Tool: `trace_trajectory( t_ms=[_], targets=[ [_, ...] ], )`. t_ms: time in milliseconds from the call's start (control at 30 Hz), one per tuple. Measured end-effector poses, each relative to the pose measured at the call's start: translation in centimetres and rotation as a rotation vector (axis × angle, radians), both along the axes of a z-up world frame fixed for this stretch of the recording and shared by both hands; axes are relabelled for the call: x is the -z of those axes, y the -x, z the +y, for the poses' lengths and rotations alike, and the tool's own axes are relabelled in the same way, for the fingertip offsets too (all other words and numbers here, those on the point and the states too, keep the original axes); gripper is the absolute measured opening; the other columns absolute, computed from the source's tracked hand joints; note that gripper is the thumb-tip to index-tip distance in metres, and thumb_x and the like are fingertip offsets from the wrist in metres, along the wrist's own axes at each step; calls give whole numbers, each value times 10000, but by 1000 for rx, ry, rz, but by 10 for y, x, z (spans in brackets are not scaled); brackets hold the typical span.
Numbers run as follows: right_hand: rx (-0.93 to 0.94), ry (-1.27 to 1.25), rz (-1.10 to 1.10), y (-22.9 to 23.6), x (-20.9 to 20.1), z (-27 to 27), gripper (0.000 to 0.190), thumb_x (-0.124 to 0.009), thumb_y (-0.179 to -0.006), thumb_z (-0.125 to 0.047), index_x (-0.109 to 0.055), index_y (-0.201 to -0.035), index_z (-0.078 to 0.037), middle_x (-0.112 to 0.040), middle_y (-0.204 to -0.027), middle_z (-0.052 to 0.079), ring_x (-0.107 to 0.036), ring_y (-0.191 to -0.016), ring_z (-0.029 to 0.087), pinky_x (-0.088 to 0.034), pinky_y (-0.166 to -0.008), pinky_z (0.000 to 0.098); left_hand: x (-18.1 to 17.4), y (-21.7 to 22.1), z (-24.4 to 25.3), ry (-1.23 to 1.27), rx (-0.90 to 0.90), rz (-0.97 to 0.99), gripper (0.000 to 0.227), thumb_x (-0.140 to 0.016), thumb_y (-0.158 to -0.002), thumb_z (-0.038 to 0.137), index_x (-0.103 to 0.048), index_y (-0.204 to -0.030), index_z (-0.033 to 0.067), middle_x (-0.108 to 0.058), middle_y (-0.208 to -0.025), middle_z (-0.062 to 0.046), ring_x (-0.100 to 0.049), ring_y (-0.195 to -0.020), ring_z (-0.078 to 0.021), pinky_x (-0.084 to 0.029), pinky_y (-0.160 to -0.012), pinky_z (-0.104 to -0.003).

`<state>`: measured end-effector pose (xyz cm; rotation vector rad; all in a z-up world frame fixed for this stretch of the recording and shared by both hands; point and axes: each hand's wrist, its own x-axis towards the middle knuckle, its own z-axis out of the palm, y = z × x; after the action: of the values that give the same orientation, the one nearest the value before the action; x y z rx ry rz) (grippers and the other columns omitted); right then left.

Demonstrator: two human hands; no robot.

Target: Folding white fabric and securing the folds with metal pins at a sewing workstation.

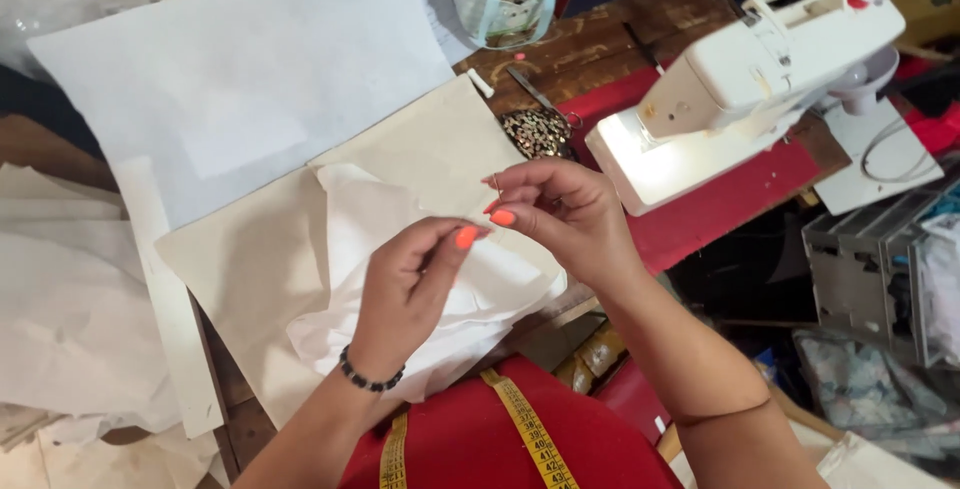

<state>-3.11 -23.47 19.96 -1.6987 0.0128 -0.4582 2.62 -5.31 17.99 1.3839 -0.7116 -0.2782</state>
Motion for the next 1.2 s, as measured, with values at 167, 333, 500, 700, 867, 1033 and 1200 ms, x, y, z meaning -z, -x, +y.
trace_trajectory(
  t_ms=[167, 333, 500, 700, 867, 1033, 1200],
  targets=[
    [-11, -51, 36, 19, 22, -9, 238, -861, -792, -5, -776, -1008, 46, -771, -774, 130, -674, -748, 100, -591, -732, 252, -8, 7, 11, -21, -33, -9, 228, -566, -1039, 170, -761, -1011, 55, -571, -657, 9, -393, -573, -70, -451, -569, -205],
    [30, 95, 34, 28, 11, -13, 178, -838, -832, -47, -782, -988, 17, -769, -810, 137, -696, -776, 140, -587, -725, 281, -7, 12, 17, -27, -56, 44, 304, -502, -1067, 201, -728, -968, 24, -483, -604, -9, -342, -587, -56, -412, -553, -211],
    [74, 233, 24, 33, 7, -6, 170, -860, -815, -95, -809, -966, -38, -758, -773, 88, -700, -730, 160, -603, -724, 314, 10, 13, 21, -134, -77, -68, 213, -677, -952, 216, -751, -1081, 63, -603, -655, -66, -463, -506, -101, -450, -495, -251],
    [217, 644, -142, 37, 4, 9, 237, -896, -787, -134, -811, -1007, -125, -781, -784, -6, -740, -712, 177, -617, -710, 306, -2, 15, 26, -142, -254, -316, 426, -836, -844, 254, -719, -1220, 93, -731, -1089, -126, -544, -461, -161, -492, -494, -289],
    [242, 799, -291, 40, 9, 15, 178, -879, -797, -110, -799, -955, -125, -768, -773, -17, -743, -707, 185, -627, -671, 300, 0, 16, 22, -132, -286, -372, 316, -856, -825, 189, -791, -1124, 110, -774, -990, -69, -587, -463, -150, -500, -476, -252],
    [207, 730, -290, 38, 1, 15, 234, -885, -779, -74, -792, -992, -102, -775, -793, 6, -760, -715, 200, -642, -657, 313, -5, 21, 20, -128, -332, -379, 105, -801, -862, 85, -826, -959, 118, -763, -804, -31, -642, -502, -177, -510, -454, -246],
    [153, 306, -101, 45, 16, 12, 274, -854, -809, -60, -751, -1062, -71, -784, -765, 19, -723, -667, 148, -608, -717, 307, 6, 21, 16, -71, -410, -291, 35, -776, -904, 90, -799, -923, 72, -733, -753, -54, -524, -473, -138, -477, -461, -250]
  ],
)
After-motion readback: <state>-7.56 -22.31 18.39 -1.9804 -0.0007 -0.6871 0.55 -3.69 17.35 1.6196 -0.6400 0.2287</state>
